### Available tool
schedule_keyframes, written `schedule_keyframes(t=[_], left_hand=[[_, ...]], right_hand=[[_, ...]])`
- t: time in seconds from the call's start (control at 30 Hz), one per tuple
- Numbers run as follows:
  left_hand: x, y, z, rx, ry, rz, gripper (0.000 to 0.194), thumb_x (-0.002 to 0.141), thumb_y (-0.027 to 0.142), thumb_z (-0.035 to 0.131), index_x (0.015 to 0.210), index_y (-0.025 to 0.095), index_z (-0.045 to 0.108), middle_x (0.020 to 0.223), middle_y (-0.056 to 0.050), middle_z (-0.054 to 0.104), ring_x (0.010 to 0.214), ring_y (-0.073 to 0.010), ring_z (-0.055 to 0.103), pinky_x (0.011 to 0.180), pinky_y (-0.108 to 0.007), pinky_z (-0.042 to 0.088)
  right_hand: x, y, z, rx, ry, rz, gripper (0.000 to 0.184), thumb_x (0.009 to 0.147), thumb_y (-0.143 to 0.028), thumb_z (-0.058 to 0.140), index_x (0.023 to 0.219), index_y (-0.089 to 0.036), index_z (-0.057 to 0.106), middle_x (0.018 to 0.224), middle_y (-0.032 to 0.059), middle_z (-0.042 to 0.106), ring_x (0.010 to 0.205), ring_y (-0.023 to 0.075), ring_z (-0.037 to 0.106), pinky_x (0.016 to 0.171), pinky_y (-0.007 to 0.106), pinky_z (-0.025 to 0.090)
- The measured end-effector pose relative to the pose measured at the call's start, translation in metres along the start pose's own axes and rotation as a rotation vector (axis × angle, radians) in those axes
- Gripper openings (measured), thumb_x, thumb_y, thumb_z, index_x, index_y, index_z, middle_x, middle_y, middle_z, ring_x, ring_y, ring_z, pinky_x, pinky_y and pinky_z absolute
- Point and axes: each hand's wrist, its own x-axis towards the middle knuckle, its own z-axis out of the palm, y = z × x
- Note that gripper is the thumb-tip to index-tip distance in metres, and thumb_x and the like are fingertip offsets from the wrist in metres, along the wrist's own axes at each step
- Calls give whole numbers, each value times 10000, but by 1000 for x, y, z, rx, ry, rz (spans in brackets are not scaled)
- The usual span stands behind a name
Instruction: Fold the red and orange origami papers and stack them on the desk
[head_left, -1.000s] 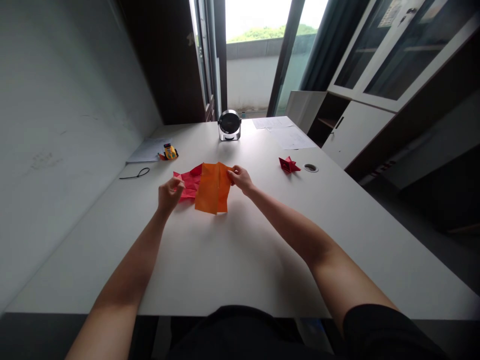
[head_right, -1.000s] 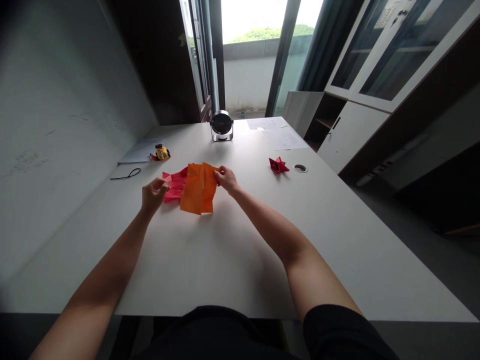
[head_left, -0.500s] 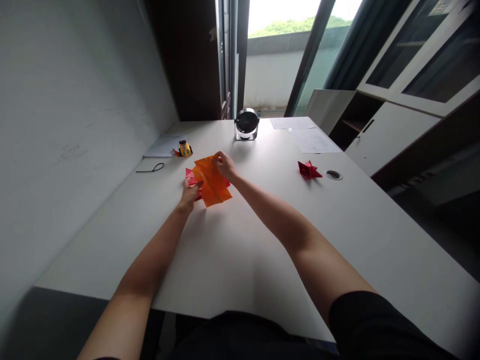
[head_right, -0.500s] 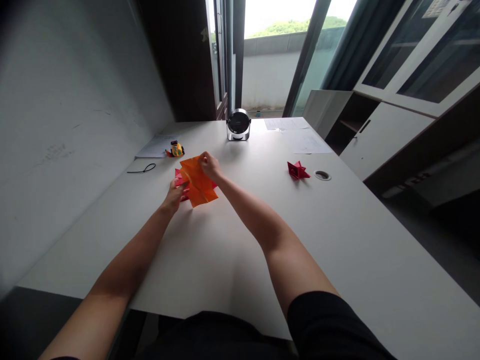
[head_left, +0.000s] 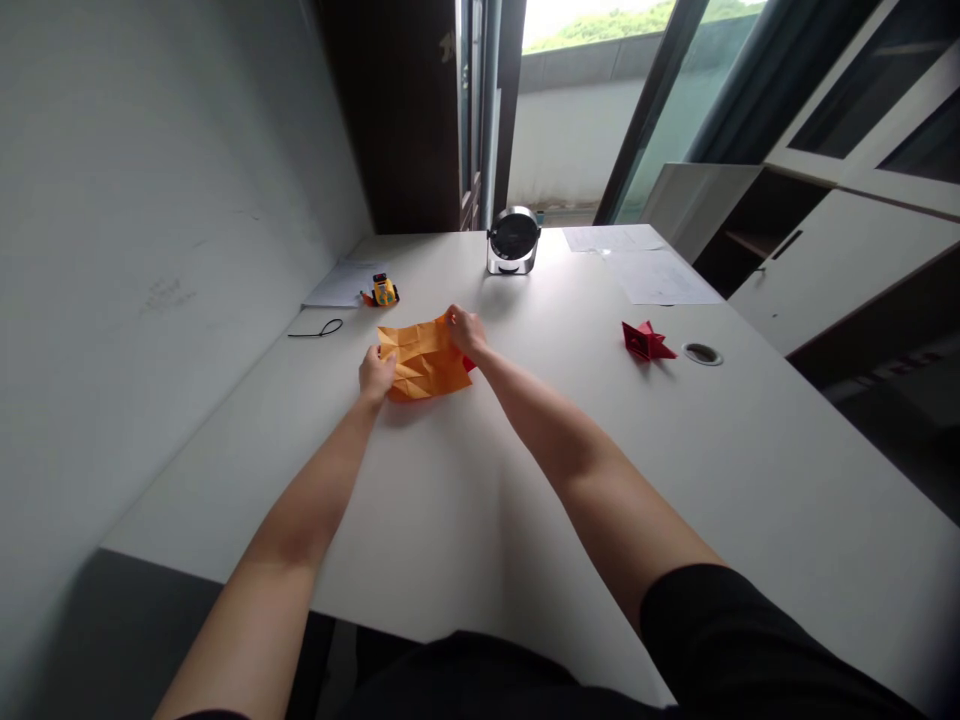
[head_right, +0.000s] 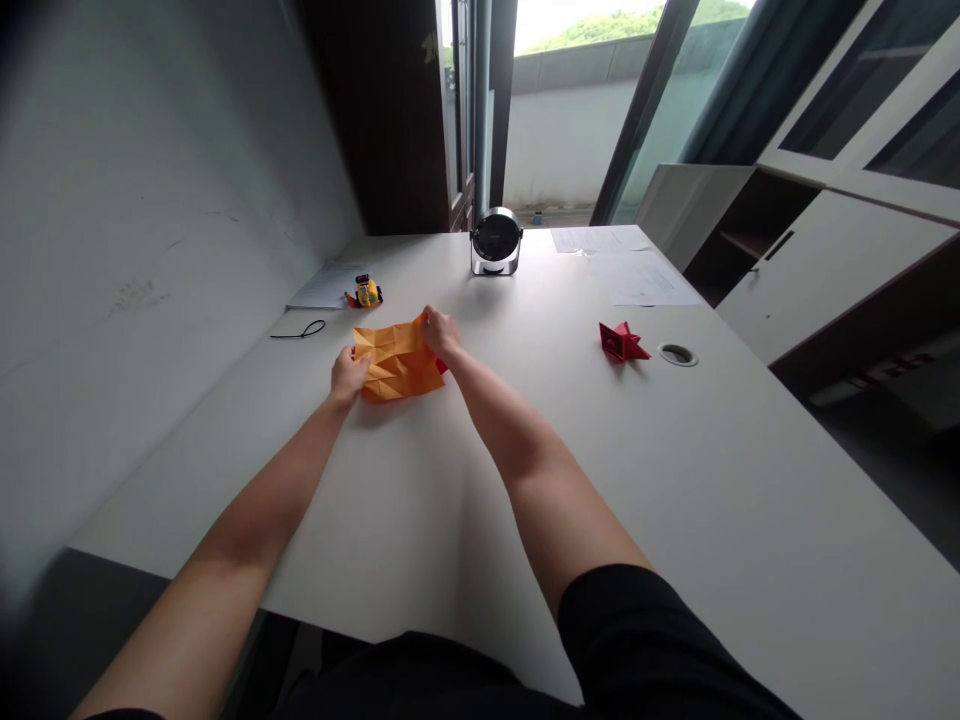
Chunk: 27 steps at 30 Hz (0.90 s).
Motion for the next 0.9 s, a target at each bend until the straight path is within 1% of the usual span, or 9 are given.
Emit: schedule_keyframes(t=[0.1, 0.17, 0.23, 0.33, 0.4, 0.53, 0.6, 0.7, 0.9], left_hand=[[-11, 9, 7, 297, 103, 234, 385, 772, 268, 742, 1127, 213, 605, 1311, -186, 580, 1359, -361, 446, 1092, -491, 391], [-19, 15, 20, 372, -21, 383, 426, 810, 282, 711, 1213, 206, 594, 1457, -194, 471, 1452, -381, 306, 1164, -533, 290], [-24, 17, 37, 435, -233, 443, 439, 792, 306, 733, 1207, 213, 624, 1480, -175, 465, 1459, -395, 290, 1207, -553, 192], [-23, 7, 60, 523, -436, 309, 499, 752, 402, 769, 1204, 220, 661, 1499, -175, 464, 1465, -427, 276, 1215, -593, 78], [-19, -5, 69, 567, -429, 206, 573, 751, 454, 758, 1264, 227, 640, 1544, -176, 418, 1488, -429, 233, 1203, -615, -2], [-11, -24, 68, 519, -348, 164, 589, 757, 470, 744, 1275, 211, 639, 1575, -175, 382, 1516, -400, 171, 1197, -578, -103], [-7, -29, 60, 460, -343, 185, 587, 753, 468, 751, 1255, 181, 649, 1565, -199, 391, 1515, -395, 166, 1199, -564, -98], [0, -32, 42, 512, -413, 213, 604, 741, 497, 750, 1257, 200, 645, 1550, -189, 420, 1505, -390, 211, 1201, -578, -57], [14, -20, 14, 763, -526, 238, 570, 773, 505, 682, 1285, 263, 615, 1545, -128, 445, 1485, -369, 280, 1208, -593, 69]], right_hand=[[6, 10, 5, -71, -32, -21, 156, 930, -333, 526, 920, -227, 640, 834, 47, 643, 746, 200, 526, 705, 296, 370], [7, 16, 8, -69, -45, -12, 159, 924, -358, 557, 898, -222, 636, 818, 55, 648, 772, 207, 543, 722, 297, 380], [7, 21, 11, -71, -54, 12, 176, 913, -391, 590, 885, -221, 628, 806, 64, 651, 809, 216, 559, 746, 298, 393], [6, 23, 14, -93, -61, 65, 220, 903, -432, 615, 851, -219, 626, 808, 90, 660, 869, 241, 583, 781, 318, 409], [3, 24, 12, -84, -80, 90, 246, 892, -443, 632, 793, -218, 628, 790, 103, 662, 894, 257, 592, 790, 332, 417], [-16, 41, -8, -112, -125, 59, 281, 883, -452, 641, 707, -234, 629, 750, 92, 660, 880, 260, 596, 770, 332, 414], [-32, 60, -29, -178, -111, -4, 263, 906, -430, 609, 729, -238, 641, 759, 80, 661, 825, 237, 582, 752, 325, 397], [-59, 98, -81, -290, 88, -45, 206, 926, -368, 580, 796, -228, 660, 792, 70, 660, 760, 205, 533, 750, 329, 379], [-105, 164, -213, -504, 455, 102, 247, 947, -251, 457, 1046, -142, 655, 1145, 204, 579, 1113, 320, 449, 959, 467, 332]])
